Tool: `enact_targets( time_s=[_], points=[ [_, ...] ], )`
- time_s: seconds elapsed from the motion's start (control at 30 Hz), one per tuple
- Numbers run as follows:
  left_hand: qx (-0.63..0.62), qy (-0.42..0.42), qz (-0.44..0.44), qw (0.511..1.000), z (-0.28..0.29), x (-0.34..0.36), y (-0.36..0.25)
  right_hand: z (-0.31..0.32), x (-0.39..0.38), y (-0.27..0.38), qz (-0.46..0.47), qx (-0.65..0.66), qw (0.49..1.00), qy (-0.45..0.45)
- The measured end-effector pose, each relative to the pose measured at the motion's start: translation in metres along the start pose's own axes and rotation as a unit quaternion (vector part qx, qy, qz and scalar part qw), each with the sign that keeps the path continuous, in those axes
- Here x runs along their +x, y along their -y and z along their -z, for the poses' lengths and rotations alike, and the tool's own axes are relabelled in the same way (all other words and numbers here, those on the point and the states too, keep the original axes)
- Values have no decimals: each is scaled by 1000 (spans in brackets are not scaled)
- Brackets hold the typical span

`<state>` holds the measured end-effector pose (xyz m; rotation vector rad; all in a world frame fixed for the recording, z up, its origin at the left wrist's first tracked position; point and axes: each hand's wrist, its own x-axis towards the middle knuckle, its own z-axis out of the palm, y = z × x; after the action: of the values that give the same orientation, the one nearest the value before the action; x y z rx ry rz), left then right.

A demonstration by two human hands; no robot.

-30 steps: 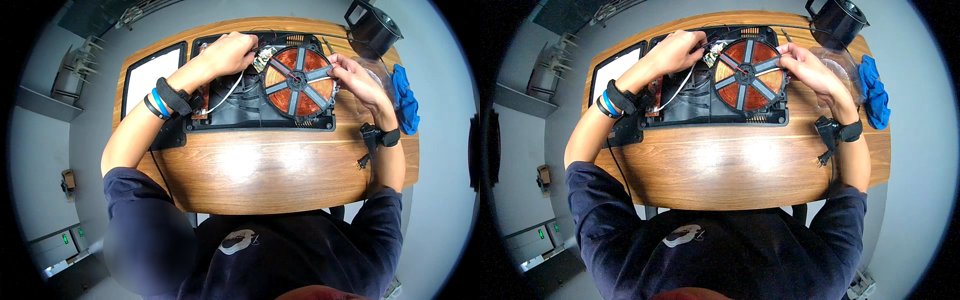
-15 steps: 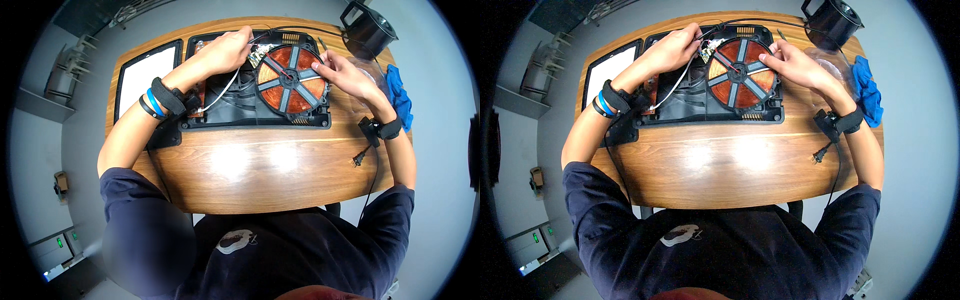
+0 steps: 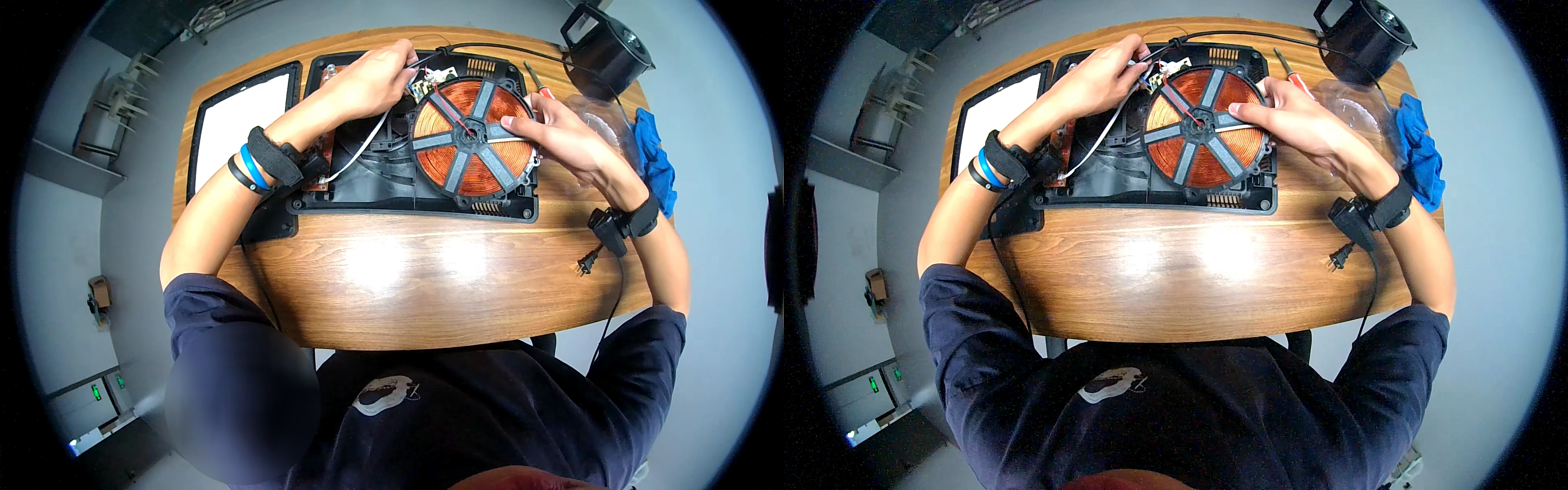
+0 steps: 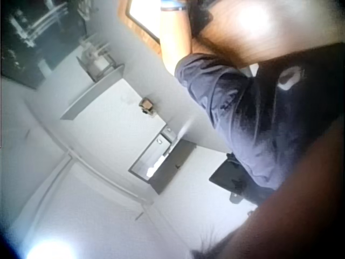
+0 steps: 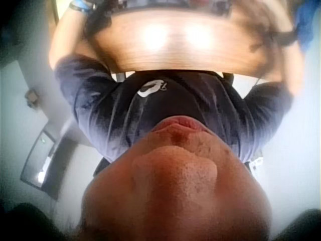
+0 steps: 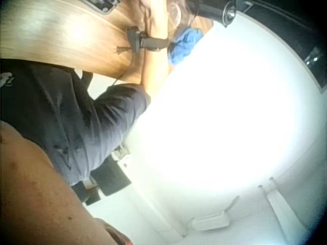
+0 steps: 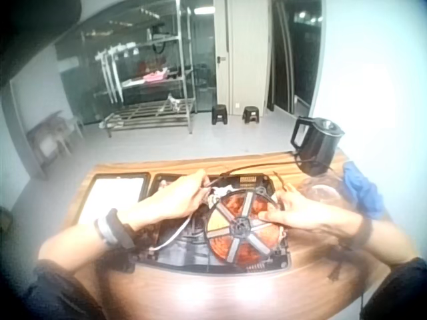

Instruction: The person applies thermal paste to a heatsink and secures it onto a green circuit board using a screwdriver. They then reposition the board and connect wires to a fan assembly inside the device housing.

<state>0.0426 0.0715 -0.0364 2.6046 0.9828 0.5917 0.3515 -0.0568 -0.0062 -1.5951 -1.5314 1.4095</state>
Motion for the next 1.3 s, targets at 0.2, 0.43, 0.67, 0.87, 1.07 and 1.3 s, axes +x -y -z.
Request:
enact_targets(
  time_s=[0.2,0.43,0.67,0.87,1.07,1.3],
  points=[
    [-33,28,19,999,-2,0,1,-3,-14,1,-29,79,996,16],
    [-77,46,9,996,-6,5,9,3,-19,-6,-41,8,999,-17],
    [-88,87,1,992,-2,11,14,-2,-18,-3,-36,105,994,2],
    [-92,86,31,992,-1,6,13,-18,-16,14,21,-33,999,-24],
    [-73,63,42,994,2,1,11,-4,-11,26,176,-121,975,-62],
    [-79,10,22,997,6,5,13,35,-5,52,204,-301,925,-109]
  ],
)
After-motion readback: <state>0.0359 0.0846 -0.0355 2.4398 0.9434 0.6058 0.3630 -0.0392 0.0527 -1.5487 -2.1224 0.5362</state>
